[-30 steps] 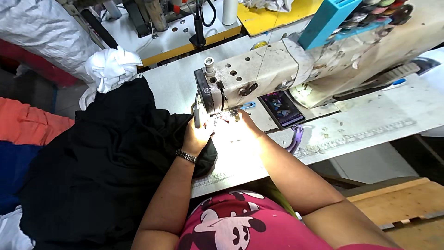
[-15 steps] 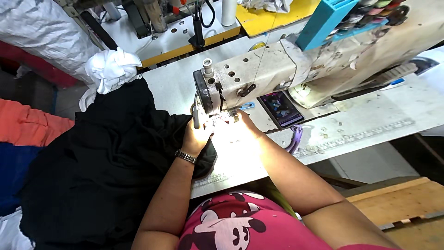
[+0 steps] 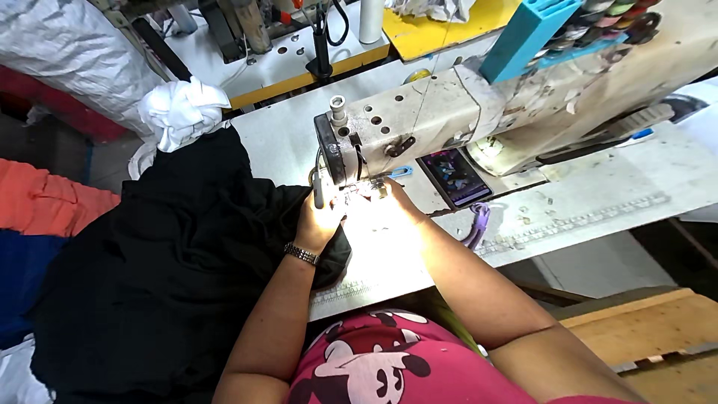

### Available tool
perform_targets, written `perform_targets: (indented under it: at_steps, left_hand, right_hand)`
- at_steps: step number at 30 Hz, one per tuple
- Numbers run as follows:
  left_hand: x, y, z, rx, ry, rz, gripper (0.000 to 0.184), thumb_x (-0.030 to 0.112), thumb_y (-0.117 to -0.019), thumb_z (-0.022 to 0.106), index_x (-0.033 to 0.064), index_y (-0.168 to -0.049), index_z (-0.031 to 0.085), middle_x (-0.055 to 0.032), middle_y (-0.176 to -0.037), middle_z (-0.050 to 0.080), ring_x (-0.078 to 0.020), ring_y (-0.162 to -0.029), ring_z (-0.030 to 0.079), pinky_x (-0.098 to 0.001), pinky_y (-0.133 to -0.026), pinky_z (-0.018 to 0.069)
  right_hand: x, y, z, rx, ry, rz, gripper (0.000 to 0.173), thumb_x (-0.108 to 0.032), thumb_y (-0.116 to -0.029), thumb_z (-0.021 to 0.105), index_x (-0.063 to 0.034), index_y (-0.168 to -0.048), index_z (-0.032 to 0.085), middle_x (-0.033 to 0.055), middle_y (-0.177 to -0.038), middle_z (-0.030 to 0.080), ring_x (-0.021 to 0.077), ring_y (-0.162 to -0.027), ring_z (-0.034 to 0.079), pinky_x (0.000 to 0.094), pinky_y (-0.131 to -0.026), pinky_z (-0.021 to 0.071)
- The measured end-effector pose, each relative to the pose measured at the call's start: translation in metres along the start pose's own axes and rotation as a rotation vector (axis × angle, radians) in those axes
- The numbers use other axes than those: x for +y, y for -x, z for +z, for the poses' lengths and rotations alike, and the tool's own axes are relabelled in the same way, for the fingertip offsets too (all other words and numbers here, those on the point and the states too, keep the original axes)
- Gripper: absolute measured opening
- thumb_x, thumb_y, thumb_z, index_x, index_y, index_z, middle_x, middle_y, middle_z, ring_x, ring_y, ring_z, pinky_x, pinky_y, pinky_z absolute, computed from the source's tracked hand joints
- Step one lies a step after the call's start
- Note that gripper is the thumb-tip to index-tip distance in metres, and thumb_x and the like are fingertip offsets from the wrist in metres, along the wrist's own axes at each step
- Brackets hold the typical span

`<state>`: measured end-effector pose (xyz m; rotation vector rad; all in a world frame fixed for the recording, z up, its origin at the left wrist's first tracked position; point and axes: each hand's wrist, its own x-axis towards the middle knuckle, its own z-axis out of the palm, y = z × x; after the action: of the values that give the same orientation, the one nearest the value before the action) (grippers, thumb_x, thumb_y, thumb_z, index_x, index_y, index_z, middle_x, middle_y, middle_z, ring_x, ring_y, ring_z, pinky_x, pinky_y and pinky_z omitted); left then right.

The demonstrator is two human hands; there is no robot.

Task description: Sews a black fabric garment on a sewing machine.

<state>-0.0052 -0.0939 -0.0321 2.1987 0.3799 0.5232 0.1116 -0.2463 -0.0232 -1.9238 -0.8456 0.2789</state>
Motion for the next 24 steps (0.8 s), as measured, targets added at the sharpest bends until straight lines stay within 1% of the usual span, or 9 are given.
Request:
perform_targets:
  at_steps: [2,5,8,11,13,16,18,21,24]
  left_hand:
    - [0.0005,0.0001,0.0003,0.012,-0.016,0.001,0.011,0.011,-0.0907,0.073,0.0042,-0.099,0.069,-0.0093,-0.093,0.068,-0.0140,-0.081,0.065,-0.0333,-0.074,0.0576]
    - [-0.0002,0.0004,0.0002,0.009,-0.037,0.009,0.011,0.011,-0.0912,0.073,0.0043,-0.099,0.069,-0.0094,-0.093,0.068,-0.0142,-0.081,0.065,-0.0334,-0.074,0.0576]
    - [-0.0008,0.0007,0.0005,0.002,-0.045,0.002,0.010,0.014,-0.0932,0.072,0.0056,-0.097,0.070,-0.0076,-0.091,0.068,-0.0126,-0.079,0.065,-0.0322,-0.073,0.0575]
    - [0.0000,0.0001,0.0004,-0.003,-0.050,-0.001,0.011,0.014,-0.0934,0.072,0.0054,-0.099,0.070,-0.0078,-0.091,0.069,-0.0127,-0.079,0.065,-0.0322,-0.074,0.0577]
    - [-0.0003,0.0005,0.0007,-0.005,-0.025,-0.010,0.012,0.014,-0.0930,0.071,0.0051,-0.100,0.070,-0.0079,-0.091,0.068,-0.0128,-0.079,0.065,-0.0322,-0.074,0.0577]
    - [0.0010,0.0005,0.0001,-0.010,-0.019,-0.026,0.011,0.014,-0.0926,0.072,0.0051,-0.099,0.070,-0.0083,-0.090,0.068,-0.0132,-0.079,0.065,-0.0326,-0.073,0.0576]
    - [0.0007,0.0008,0.0003,-0.009,-0.040,-0.026,0.011,0.014,-0.0925,0.072,0.0048,-0.098,0.069,-0.0086,-0.090,0.068,-0.0137,-0.078,0.065,-0.0329,-0.073,0.0572]
    - [0.0009,0.0010,0.0003,-0.012,-0.029,-0.039,0.014,0.013,-0.0922,0.072,0.0049,-0.103,0.069,-0.0082,-0.092,0.069,-0.0128,-0.080,0.066,-0.0324,-0.075,0.0581]
    - [0.0012,0.0007,0.0001,-0.008,-0.014,-0.026,0.014,0.012,-0.0919,0.072,0.0049,-0.104,0.070,-0.0086,-0.095,0.070,-0.0130,-0.083,0.067,-0.0331,-0.077,0.0590]
  right_hand:
    - [0.0017,-0.0004,0.0009,0.005,0.012,-0.019,0.014,0.002,-0.0930,0.064,0.0069,-0.103,0.071,0.0200,-0.105,0.071,0.0248,-0.102,0.068,0.0381,-0.096,0.0529]
    - [0.0032,-0.0010,0.0018,0.003,0.055,-0.049,0.013,0.001,-0.0929,0.065,0.0061,-0.103,0.072,0.0201,-0.105,0.072,0.0270,-0.103,0.068,0.0403,-0.097,0.0530]
    - [0.0041,-0.0012,0.0023,0.005,0.047,-0.051,0.012,0.000,-0.0920,0.066,0.0054,-0.101,0.072,0.0189,-0.104,0.071,0.0255,-0.102,0.068,0.0390,-0.096,0.0532]
    - [0.0033,-0.0011,0.0022,0.008,0.044,-0.044,0.013,0.001,-0.0922,0.066,0.0069,-0.103,0.071,0.0205,-0.104,0.071,0.0263,-0.102,0.068,0.0393,-0.096,0.0534]
    - [0.0002,-0.0004,0.0008,0.001,0.019,-0.020,0.014,0.002,-0.0930,0.064,0.0079,-0.104,0.070,0.0208,-0.105,0.070,0.0249,-0.102,0.067,0.0377,-0.096,0.0525]
    - [-0.0052,0.0006,-0.0008,0.010,0.051,-0.052,0.015,0.000,-0.0903,0.067,0.0074,-0.103,0.070,0.0211,-0.103,0.071,0.0264,-0.100,0.068,0.0393,-0.095,0.0531]
    - [-0.0052,0.0009,-0.0008,0.011,0.064,-0.059,0.015,-0.001,-0.0907,0.068,0.0072,-0.103,0.070,0.0208,-0.103,0.071,0.0268,-0.100,0.068,0.0397,-0.095,0.0532]
    - [-0.0005,-0.0002,0.0010,-0.001,0.076,-0.055,0.014,0.002,-0.0940,0.062,0.0084,-0.103,0.070,0.0219,-0.103,0.071,0.0281,-0.100,0.068,0.0408,-0.094,0.0532]
    - [-0.0023,0.0006,0.0001,0.004,0.096,-0.094,0.014,0.000,-0.0922,0.064,0.0069,-0.103,0.071,0.0208,-0.102,0.071,0.0273,-0.100,0.068,0.0404,-0.094,0.0531]
